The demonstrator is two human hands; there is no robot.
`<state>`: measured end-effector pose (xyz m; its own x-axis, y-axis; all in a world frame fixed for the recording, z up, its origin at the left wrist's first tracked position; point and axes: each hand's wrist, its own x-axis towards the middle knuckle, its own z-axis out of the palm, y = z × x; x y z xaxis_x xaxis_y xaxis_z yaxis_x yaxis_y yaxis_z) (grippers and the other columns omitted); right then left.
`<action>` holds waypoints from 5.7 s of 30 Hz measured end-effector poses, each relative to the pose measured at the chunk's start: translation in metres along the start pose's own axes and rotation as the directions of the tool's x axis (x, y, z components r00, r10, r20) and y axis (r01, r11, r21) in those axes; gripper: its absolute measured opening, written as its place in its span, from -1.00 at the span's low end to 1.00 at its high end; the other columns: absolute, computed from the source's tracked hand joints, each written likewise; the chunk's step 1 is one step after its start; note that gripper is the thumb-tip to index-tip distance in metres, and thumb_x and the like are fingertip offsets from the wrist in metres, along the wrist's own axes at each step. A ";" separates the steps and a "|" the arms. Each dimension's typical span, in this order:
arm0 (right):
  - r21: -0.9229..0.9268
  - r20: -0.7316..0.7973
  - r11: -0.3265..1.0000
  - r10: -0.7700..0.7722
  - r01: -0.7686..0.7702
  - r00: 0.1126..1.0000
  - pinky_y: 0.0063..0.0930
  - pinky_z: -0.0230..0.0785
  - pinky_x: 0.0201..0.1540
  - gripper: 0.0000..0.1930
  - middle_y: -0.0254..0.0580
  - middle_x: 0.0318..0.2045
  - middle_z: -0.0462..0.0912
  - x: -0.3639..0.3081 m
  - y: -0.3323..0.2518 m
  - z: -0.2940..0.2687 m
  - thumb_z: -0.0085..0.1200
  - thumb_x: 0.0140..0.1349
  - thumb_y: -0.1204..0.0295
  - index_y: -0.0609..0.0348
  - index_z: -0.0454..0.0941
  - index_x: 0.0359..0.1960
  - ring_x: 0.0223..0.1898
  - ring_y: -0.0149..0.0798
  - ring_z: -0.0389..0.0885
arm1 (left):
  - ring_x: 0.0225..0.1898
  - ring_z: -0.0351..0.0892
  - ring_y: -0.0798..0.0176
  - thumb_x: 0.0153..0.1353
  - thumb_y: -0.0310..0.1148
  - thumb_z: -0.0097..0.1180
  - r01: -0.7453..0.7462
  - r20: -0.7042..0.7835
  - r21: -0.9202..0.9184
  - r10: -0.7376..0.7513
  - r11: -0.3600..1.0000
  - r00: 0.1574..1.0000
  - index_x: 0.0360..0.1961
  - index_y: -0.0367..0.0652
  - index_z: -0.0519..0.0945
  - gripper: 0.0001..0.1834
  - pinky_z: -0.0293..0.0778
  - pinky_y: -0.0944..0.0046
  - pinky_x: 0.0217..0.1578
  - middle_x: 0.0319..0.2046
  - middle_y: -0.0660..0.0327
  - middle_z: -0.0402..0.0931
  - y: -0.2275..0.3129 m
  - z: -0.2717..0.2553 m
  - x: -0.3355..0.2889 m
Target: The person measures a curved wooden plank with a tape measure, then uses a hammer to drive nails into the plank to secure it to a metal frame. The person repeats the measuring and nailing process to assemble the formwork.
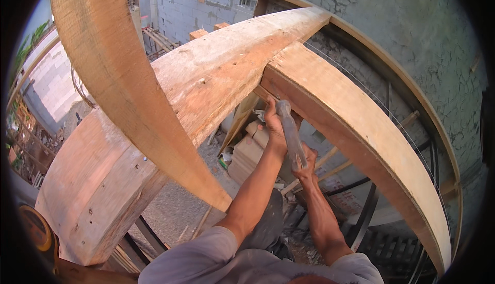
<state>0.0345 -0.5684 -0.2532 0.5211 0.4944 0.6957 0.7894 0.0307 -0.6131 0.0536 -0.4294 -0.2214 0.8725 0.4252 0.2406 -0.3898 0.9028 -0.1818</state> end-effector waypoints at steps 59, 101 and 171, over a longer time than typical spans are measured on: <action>0.506 -0.238 0.861 0.197 -0.051 0.951 -0.53 0.22 -0.60 -0.34 -0.30 -0.57 0.32 -0.017 -0.048 -0.026 0.08 0.17 -0.26 0.22 0.34 -0.34 -0.60 -0.42 0.32 | 0.31 0.22 0.00 0.11 0.23 0.19 0.000 -0.133 0.017 0.003 1.000 0.991 0.35 -0.02 0.22 -0.11 0.18 -0.13 0.30 0.28 0.10 0.25 -0.002 0.021 -0.005; 0.537 -0.310 0.633 0.763 -0.558 0.568 -0.14 0.38 0.12 -0.40 -0.01 0.09 0.54 0.172 0.221 0.035 -0.21 0.39 -0.06 0.24 0.42 0.15 0.11 -0.07 0.51 | -0.66 0.27 0.44 0.32 -0.18 0.11 0.060 -0.066 0.998 0.504 0.028 0.861 0.46 -0.17 -0.29 -0.04 0.25 0.42 -0.67 -0.58 0.27 0.33 0.048 -0.003 -0.171; 0.008 -0.118 0.932 0.360 -0.361 0.926 -0.40 0.35 -0.42 -0.73 -0.21 -0.56 0.50 -0.049 -0.012 -0.013 0.07 0.26 0.24 0.24 0.52 -0.33 -0.52 -0.30 0.47 | 0.28 0.23 0.00 0.32 0.17 -0.03 -0.001 -0.198 0.027 0.006 1.000 0.980 0.32 -0.07 0.27 -0.29 0.16 -0.13 0.30 0.24 0.08 0.29 0.001 0.030 -0.017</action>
<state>0.0036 -0.6042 -0.2749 0.8045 0.3661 0.4677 0.5453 -0.1432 -0.8259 0.0293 -0.4342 -0.1974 0.9112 0.4095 0.0459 -0.3983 0.9038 -0.1565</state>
